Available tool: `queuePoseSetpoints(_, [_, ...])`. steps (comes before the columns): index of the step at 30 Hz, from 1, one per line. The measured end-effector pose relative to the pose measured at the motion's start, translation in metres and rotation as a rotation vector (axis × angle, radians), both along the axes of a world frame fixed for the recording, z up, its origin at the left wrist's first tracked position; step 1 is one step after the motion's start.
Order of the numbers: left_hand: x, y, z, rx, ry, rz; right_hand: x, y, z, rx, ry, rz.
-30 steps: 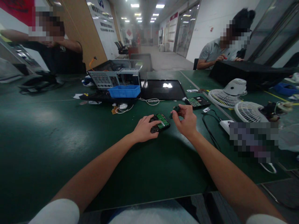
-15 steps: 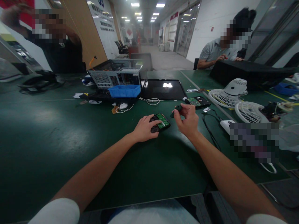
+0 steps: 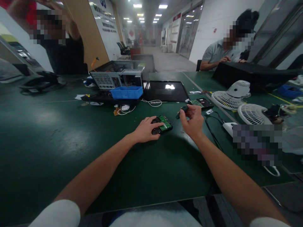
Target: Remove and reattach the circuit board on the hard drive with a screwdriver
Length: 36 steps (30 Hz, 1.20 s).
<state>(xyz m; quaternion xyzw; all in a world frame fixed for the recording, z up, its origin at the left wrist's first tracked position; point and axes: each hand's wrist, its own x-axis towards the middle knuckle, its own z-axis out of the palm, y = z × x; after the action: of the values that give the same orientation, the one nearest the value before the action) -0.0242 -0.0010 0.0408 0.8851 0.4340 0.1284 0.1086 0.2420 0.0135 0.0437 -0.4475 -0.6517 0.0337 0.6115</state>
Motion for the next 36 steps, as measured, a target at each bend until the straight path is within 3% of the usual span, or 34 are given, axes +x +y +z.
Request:
queuePoseSetpoints(7, [-0.016, 0.009, 0.006, -0.08, -0.029, -0.087, 0.002, 0.004, -0.003, -0.022, 0.027, -0.02])
queuePoseSetpoints(12, [-0.021, 0.013, 0.009, -0.126, -0.142, -0.082, 0.004, 0.005, -0.004, -0.022, 0.04, -0.007])
queuePoseSetpoints(14, [-0.027, 0.019, 0.01, -0.095, -0.236, -0.008, 0.004, 0.004, -0.002, -0.019, 0.048, -0.008])
queuePoseSetpoints(16, [-0.039, 0.027, 0.011, -0.011, -0.298, 0.147, 0.004, 0.004, 0.0, -0.012, 0.047, -0.017])
queuePoseSetpoints(19, [-0.068, 0.044, 0.013, 0.108, -0.238, 0.416, 0.003, 0.003, 0.002, 0.003, 0.037, -0.039])
queuePoseSetpoints(21, [-0.088, 0.053, 0.014, 0.106, -0.138, 0.516, 0.003, 0.003, 0.003, 0.004, 0.033, -0.048])
queuePoseSetpoints(26, [-0.114, 0.061, 0.01, -0.023, -0.013, 0.45, 0.004, 0.003, 0.003, -0.019, 0.029, -0.049])
queuePoseSetpoints(30, [-0.112, 0.06, 0.003, -0.102, -0.026, 0.4, 0.004, 0.002, 0.004, -0.01, 0.023, -0.06])
queuePoseSetpoints(36, [-0.105, 0.06, -0.002, -0.097, 0.001, 0.393, 0.005, 0.004, 0.002, -0.007, 0.039, -0.044])
